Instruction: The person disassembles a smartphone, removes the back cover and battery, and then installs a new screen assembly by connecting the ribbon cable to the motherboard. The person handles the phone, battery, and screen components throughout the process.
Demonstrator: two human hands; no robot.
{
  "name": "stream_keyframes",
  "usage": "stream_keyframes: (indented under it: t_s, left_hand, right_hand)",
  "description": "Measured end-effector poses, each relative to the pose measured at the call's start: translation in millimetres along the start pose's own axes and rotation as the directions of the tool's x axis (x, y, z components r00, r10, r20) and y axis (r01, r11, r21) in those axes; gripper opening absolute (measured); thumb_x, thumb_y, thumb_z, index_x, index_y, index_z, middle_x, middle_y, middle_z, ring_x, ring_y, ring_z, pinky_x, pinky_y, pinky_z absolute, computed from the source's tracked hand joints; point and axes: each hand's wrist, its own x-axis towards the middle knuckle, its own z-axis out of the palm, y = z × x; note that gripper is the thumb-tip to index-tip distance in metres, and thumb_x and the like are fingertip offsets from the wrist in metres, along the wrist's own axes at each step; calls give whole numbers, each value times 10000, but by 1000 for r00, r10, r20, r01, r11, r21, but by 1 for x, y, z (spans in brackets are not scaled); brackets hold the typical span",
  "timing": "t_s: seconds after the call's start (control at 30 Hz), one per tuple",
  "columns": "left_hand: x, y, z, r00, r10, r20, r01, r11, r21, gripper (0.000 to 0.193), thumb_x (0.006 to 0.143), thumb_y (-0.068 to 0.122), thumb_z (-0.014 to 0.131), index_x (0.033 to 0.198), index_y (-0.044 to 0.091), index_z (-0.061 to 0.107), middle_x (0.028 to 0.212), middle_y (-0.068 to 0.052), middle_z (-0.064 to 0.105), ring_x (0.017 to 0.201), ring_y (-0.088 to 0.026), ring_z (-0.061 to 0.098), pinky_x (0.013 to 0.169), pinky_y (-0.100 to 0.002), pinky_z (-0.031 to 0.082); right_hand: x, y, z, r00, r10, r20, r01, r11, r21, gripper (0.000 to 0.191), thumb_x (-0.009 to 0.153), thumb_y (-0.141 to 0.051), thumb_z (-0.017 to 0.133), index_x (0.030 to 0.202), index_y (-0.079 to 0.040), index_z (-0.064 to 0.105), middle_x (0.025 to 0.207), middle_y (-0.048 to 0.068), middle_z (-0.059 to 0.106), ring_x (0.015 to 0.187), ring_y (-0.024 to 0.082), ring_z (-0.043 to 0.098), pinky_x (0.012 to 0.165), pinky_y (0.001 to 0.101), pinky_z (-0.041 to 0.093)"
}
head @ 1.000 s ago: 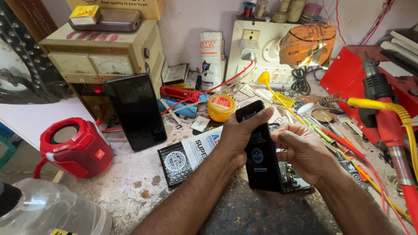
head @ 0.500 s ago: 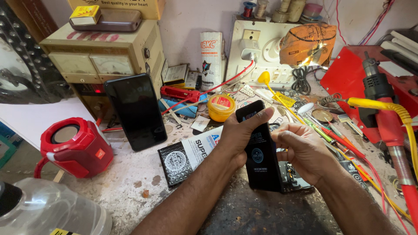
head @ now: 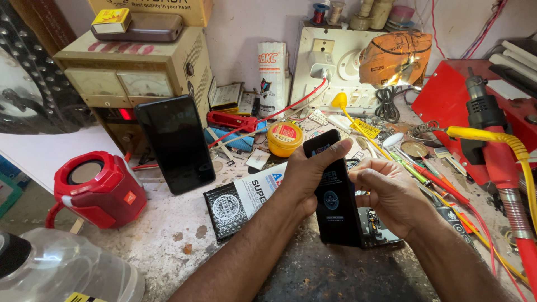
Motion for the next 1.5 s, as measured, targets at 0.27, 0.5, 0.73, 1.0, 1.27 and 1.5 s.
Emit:
stream_keyframes:
  t_s: [0.27,0.5,0.73,1.0,1.27,1.5]
  left_hand:
    - [4,-1,-5,996,25,85,-25,1000,3,439,701,292,915,1000,87,665,778,9,633,627,-103,615,547,-268,559]
    - [6,0,-12,985,55,166,-63,997,47,395,747,335,900,947,121,635,777,35,599,643,-76,584,564,-250,521]
    - [1,3,-7,993,36,109,-37,999,10,408,716,316,881,963,113,626,818,-6,672,672,-133,664,589,-319,604]
    - [11,2,-8,998,28,54,-22,994,-109,381,875,393,704,1074,72,651,902,-47,710,747,-138,711,656,-294,612]
    - [20,-6,-15,983,167,74,-172,983,63,358,904,122,736,1216,-23,636,1017,-94,749,845,-149,727,730,-299,611]
    - [8,0,0,985,169,-29,-163,973,163,545,793,199,828,1227,60,529,1024,-93,726,884,-151,715,763,-297,604]
  right_hand:
    - [-3,-3,1,999,0,-37,-2,998,-58,104,892,-127,704,811,-75,666,800,26,728,742,108,692,659,349,609]
    - [-6,-5,3,1000,-24,-17,23,997,-68,110,898,-140,720,859,-37,717,822,52,751,731,123,694,652,326,589]
    - [-11,-16,17,998,11,-59,-15,997,-72,246,900,-160,694,1106,-32,737,931,48,768,784,122,710,650,322,592]
    - [-1,-15,5,994,-10,-107,-2,993,-115,303,909,-126,693,1194,-26,714,967,19,756,801,79,687,656,299,570]
    - [5,-11,-6,998,-37,-47,36,999,-5,329,932,-122,641,1245,-37,699,959,17,756,787,75,690,666,295,589]
    - [-4,-13,8,948,-258,-189,199,938,-283,342,906,-106,673,1233,-18,723,995,30,778,805,85,694,661,267,556]
